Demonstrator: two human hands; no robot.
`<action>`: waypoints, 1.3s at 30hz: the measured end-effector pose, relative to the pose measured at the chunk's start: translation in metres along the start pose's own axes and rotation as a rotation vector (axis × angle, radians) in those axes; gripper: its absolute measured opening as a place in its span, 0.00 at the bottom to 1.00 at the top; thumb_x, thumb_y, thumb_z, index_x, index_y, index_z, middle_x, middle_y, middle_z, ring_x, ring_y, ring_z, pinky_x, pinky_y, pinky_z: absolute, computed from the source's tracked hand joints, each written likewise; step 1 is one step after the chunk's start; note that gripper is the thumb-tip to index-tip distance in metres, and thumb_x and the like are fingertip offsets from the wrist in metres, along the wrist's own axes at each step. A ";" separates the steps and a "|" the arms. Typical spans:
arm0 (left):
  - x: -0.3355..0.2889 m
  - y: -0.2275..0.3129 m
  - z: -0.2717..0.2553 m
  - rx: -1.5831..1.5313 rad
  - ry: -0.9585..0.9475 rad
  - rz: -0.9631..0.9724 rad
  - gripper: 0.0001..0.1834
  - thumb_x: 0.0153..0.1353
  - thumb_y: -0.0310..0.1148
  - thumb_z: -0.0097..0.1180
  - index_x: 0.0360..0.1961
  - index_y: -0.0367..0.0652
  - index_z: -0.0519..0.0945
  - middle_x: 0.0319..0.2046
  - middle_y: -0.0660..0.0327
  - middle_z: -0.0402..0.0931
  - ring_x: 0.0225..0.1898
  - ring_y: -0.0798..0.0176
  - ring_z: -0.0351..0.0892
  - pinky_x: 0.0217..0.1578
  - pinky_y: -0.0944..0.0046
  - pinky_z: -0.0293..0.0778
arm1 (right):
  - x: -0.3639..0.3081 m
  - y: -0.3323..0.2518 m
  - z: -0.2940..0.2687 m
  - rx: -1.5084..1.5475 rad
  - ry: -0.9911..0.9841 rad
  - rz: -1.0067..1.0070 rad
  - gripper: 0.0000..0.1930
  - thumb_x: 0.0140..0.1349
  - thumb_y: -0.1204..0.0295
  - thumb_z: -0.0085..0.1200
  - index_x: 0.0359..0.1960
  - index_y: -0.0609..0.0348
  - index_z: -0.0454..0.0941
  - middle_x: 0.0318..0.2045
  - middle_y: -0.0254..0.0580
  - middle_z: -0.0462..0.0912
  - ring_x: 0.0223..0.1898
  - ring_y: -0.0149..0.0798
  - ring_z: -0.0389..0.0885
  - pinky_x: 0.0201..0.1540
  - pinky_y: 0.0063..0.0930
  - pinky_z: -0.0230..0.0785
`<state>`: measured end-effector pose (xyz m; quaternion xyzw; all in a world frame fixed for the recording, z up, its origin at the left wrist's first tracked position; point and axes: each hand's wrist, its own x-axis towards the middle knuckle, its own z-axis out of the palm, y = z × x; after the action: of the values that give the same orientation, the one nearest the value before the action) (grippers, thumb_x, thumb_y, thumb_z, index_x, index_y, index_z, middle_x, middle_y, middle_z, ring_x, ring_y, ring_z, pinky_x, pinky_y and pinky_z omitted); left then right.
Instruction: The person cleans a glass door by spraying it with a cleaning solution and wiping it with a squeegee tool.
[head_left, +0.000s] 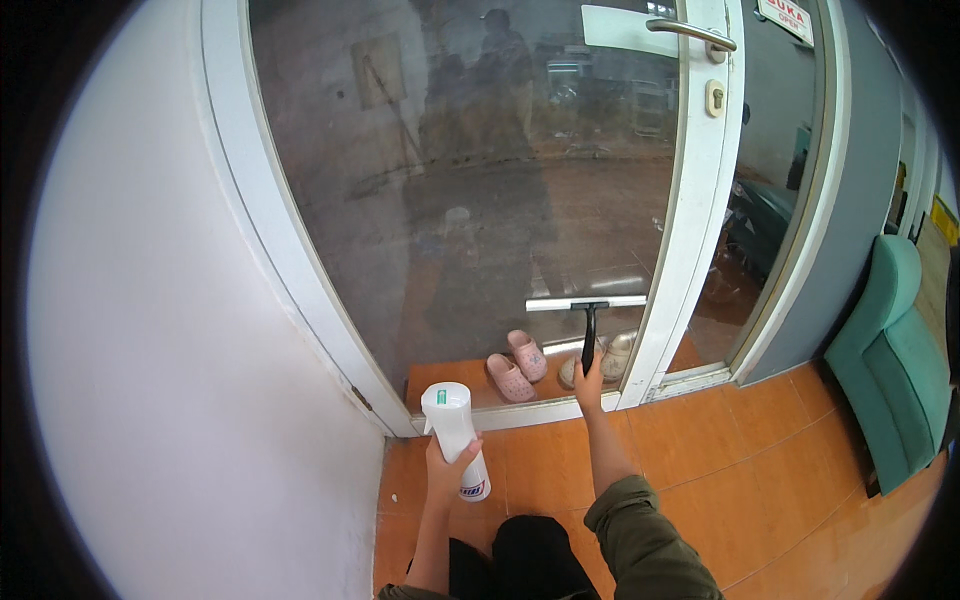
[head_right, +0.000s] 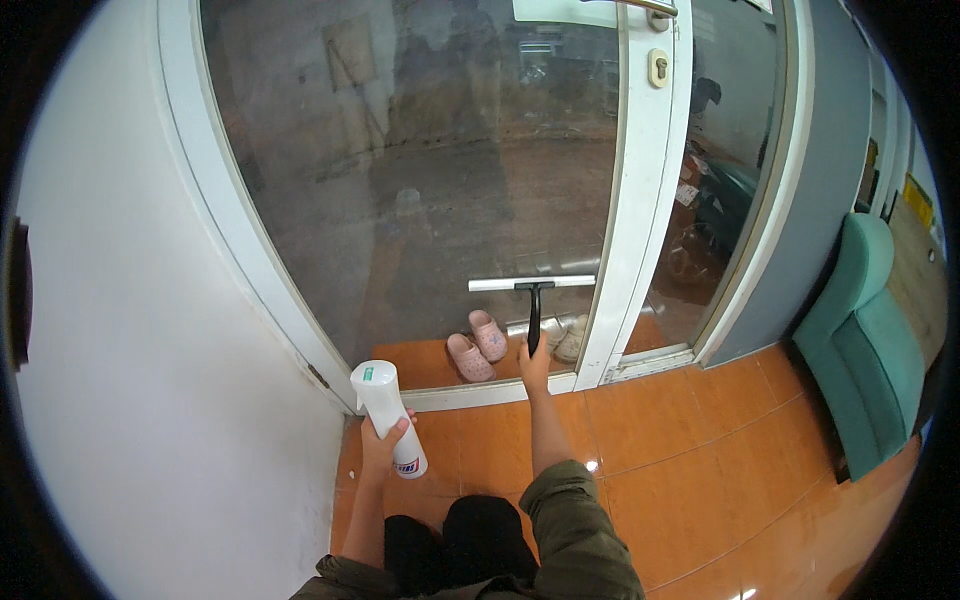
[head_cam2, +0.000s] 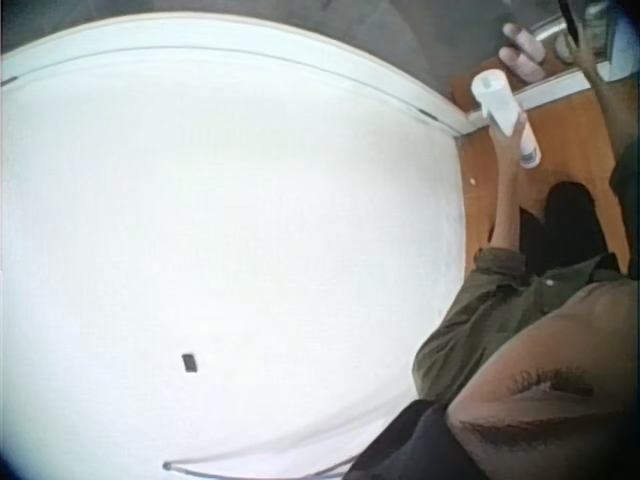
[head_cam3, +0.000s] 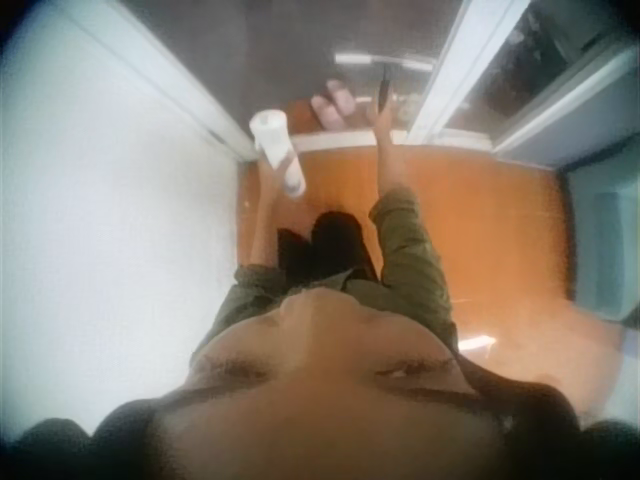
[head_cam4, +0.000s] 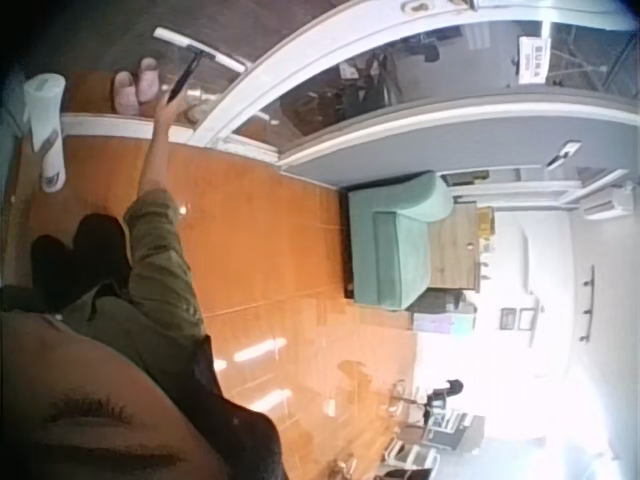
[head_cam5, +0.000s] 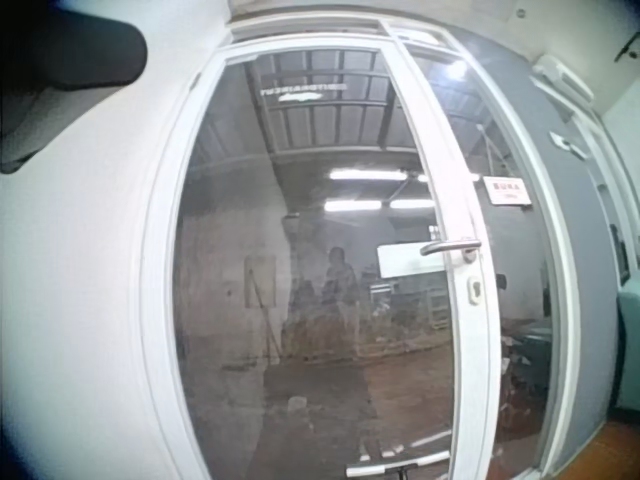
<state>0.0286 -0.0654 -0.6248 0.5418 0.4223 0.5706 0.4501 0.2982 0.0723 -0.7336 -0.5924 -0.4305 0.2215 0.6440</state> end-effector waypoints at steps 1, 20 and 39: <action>0.000 0.001 0.004 -0.001 0.001 0.009 0.18 0.52 0.32 0.60 0.42 0.35 0.73 0.34 0.56 0.78 0.35 0.64 0.78 0.39 0.64 0.73 | -0.008 0.018 -0.006 -0.031 -0.005 0.042 0.14 0.62 0.68 0.46 0.47 0.59 0.63 0.21 0.49 0.73 0.23 0.46 0.75 0.28 0.36 0.65; 0.001 0.035 0.021 -0.041 -0.025 0.042 0.20 0.51 0.36 0.61 0.43 0.36 0.72 0.34 0.57 0.77 0.36 0.64 0.76 0.39 0.64 0.71 | 0.128 -0.284 -0.037 -0.092 0.207 -0.447 0.17 0.65 0.57 0.43 0.43 0.58 0.64 0.23 0.59 0.77 0.29 0.61 0.78 0.30 0.45 0.66; 0.017 0.002 0.008 -0.036 -0.054 -0.003 0.21 0.51 0.32 0.62 0.45 0.35 0.72 0.35 0.57 0.78 0.37 0.65 0.78 0.40 0.64 0.73 | -0.004 0.041 0.003 -0.129 0.104 -0.040 0.14 0.60 0.64 0.50 0.39 0.62 0.65 0.24 0.60 0.76 0.30 0.58 0.77 0.31 0.43 0.65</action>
<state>0.0359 -0.0494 -0.6188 0.5483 0.4003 0.5626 0.4718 0.3023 0.0791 -0.7743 -0.6348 -0.4216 0.1494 0.6301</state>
